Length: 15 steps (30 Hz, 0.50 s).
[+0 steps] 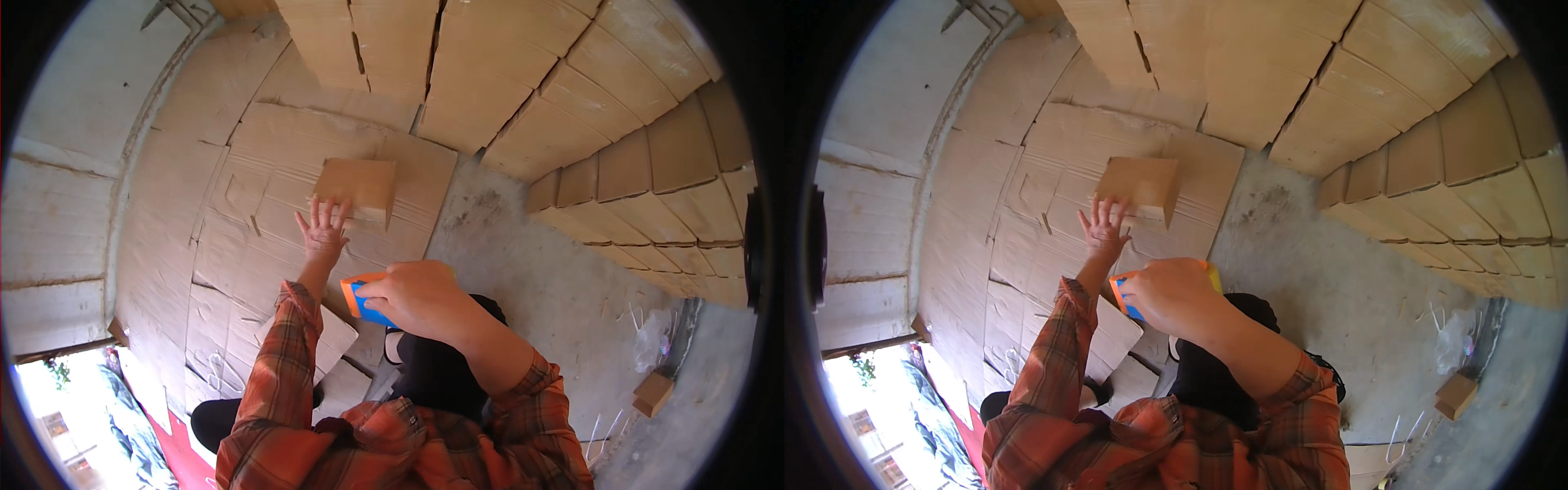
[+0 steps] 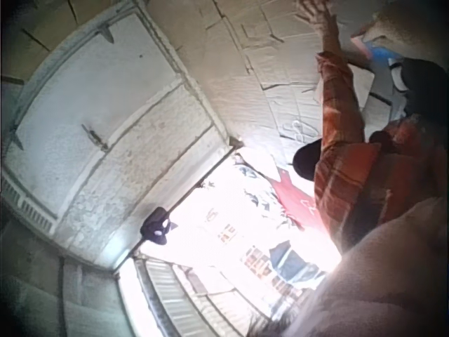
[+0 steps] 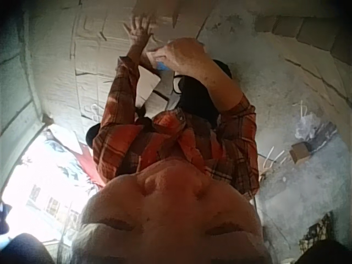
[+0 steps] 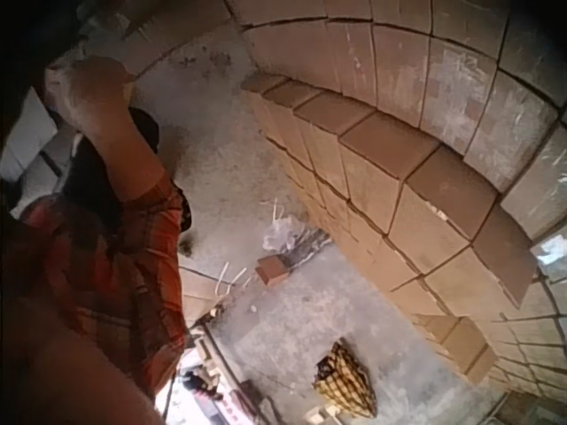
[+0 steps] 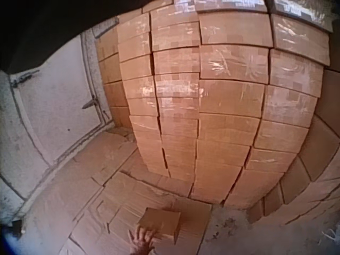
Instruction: Folding and taping small cardboard boxes, and tying stacks of flattened boxes with plastic string.
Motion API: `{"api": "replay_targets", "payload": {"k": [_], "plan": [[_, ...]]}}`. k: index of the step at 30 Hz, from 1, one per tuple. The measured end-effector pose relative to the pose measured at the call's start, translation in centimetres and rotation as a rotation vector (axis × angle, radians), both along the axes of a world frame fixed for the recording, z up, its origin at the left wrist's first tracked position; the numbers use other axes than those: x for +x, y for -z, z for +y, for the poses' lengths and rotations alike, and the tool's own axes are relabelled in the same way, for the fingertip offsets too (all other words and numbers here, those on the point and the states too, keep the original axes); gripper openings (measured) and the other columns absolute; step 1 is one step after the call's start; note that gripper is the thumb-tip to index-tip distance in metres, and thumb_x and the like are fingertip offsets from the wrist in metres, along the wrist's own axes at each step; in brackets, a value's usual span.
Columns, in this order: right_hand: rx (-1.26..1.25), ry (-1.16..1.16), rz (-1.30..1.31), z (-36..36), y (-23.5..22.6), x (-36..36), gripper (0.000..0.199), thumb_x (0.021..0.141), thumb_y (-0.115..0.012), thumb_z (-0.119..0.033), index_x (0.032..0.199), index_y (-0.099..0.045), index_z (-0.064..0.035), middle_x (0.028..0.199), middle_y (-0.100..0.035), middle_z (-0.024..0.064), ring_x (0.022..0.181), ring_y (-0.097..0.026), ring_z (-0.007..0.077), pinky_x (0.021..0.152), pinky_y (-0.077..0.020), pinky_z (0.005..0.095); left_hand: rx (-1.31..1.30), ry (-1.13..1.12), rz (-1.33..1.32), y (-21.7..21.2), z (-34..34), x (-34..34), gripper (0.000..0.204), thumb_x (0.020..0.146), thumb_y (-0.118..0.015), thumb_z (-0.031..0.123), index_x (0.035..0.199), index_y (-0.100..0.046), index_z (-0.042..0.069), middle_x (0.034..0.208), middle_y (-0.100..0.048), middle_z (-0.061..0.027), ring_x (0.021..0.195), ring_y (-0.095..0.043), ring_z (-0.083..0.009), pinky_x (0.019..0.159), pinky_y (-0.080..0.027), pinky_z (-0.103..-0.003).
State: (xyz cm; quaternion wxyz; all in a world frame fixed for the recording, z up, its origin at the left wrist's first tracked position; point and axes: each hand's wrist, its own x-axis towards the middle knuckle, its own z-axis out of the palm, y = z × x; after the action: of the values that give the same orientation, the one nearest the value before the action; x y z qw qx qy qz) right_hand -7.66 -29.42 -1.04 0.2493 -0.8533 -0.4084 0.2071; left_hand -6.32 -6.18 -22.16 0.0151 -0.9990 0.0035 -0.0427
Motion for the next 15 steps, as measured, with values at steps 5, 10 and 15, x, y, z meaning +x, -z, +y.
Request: {"api": "replay_targets", "payload": {"k": [5, 10, 15], "plan": [[-0.025, 0.032, 0.035, -0.7, -0.3, 0.7, 0.016, 0.082, -0.056, -0.03, 0.09, -0.067, -0.0225, 0.07, -0.057, 0.0073, 0.067, -0.059, 0.0279, 0.057, -0.0449, 0.04, -0.344, -0.164, 0.098, 3.7, -1.4, -2.6, 0.105, 0.054, -0.084, 0.03, 0.141, -0.025, 0.029, 0.145, -0.02, -0.0087, 0.135, -0.017, -0.0363, 0.101, -0.023, -0.063], [-0.01, 0.019, 0.028, -0.5, 0.3, 1.0, 0.016, 0.08, -0.058, -0.031, 0.09, -0.067, -0.0224, 0.067, -0.057, 0.0074, 0.064, -0.059, 0.0276, 0.057, -0.046, 0.0396, -1.203, -0.796, -0.173, 5.8, -4.3, -2.6, 0.109, 0.062, -0.082, 0.036, 0.144, -0.011, 0.025, 0.144, -0.011, -0.0217, 0.128, -0.025, -0.0424, 0.09, -0.037, -0.062], [0.034, 0.027, 0.02, -0.4, 0.2, 1.0, 0.017, 0.079, -0.059, -0.032, 0.09, -0.067, -0.0212, 0.065, -0.057, 0.0078, 0.063, -0.06, 0.0276, 0.056, -0.0468, 0.0395, -1.792, -1.403, -0.308, 5.2, -5.8, 0.2, 0.106, 0.076, -0.073, 0.037, 0.143, 0.009, 0.029, 0.146, -0.011, -0.0131, 0.126, -0.025, -0.0452, 0.075, -0.047, -0.06]]}}
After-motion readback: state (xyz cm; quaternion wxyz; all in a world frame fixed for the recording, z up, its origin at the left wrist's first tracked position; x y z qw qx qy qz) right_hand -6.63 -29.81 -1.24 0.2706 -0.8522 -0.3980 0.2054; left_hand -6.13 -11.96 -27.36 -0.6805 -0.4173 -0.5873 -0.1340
